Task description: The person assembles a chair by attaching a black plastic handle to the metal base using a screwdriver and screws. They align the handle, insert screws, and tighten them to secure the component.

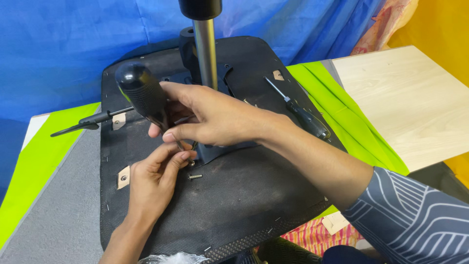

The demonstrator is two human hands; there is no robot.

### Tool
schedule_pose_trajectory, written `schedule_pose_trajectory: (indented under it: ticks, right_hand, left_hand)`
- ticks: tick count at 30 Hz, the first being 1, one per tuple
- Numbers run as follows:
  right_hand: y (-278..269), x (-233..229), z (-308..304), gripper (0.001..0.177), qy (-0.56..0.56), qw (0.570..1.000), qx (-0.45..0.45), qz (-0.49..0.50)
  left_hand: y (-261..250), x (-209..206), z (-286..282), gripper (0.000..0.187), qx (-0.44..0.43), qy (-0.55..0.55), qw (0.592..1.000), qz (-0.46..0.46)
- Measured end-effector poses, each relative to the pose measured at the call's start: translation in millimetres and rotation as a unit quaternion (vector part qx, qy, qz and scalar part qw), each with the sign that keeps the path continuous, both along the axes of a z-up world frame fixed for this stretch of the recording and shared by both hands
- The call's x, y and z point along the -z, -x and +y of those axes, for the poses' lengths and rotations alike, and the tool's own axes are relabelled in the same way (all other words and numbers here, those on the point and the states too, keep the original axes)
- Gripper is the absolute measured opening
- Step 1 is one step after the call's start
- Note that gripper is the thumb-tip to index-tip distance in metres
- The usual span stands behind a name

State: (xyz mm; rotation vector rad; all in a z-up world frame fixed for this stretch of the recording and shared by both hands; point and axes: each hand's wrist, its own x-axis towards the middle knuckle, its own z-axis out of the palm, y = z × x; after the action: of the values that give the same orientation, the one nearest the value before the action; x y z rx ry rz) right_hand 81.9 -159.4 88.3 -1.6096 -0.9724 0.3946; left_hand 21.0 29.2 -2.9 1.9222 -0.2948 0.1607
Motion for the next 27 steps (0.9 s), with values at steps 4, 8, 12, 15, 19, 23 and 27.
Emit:
schedule_pose_trajectory:
  ticks: [4, 8, 12, 15, 19, 23, 27]
  right_hand:
    - [-3.6, -2.2, -6.2, 0.056, 0.0, 0.999, -0.041, -0.003]
    - [-1.5, -2.9, -7.8, 0.042, 0.045, 0.999, -0.011, -0.029]
    - [4.6, 4.9, -4.7, 0.039, 0.031, 0.998, 0.048, -0.006]
    - [18.2, 13.9, -4.2, 0.039, 0.007, 0.991, 0.132, -0.025]
    - [39.7, 15.8, 5.4, 0.043, -0.035, 0.972, 0.231, -0.02]
    - [40.8, 16.1, 1.5, 0.043, -0.029, 0.98, 0.197, -0.019]
    - [0.1, 11.0, -14.1, 0.061, -0.003, 0.997, 0.048, -0.056]
  left_hand:
    - [0.9, 1.5, 0.8, 0.012, 0.007, -0.029, 0.999, -0.022]
    - [0.1, -0.6, -1.3, 0.011, 0.012, -0.032, 0.999, -0.022]
    - [-0.9, -2.1, -3.4, 0.012, 0.015, -0.024, 1.0, -0.014]
    - [-3.1, -0.3, -5.1, 0.013, 0.009, -0.015, 1.0, 0.01]
    - [-3.3, 4.5, -8.6, 0.017, 0.006, 0.013, 1.0, 0.016]
    - [-3.3, 5.7, -8.1, 0.013, 0.008, 0.0, 1.0, 0.011]
    - [-3.9, 3.0, -6.5, 0.015, 0.02, 0.024, 0.999, 0.037]
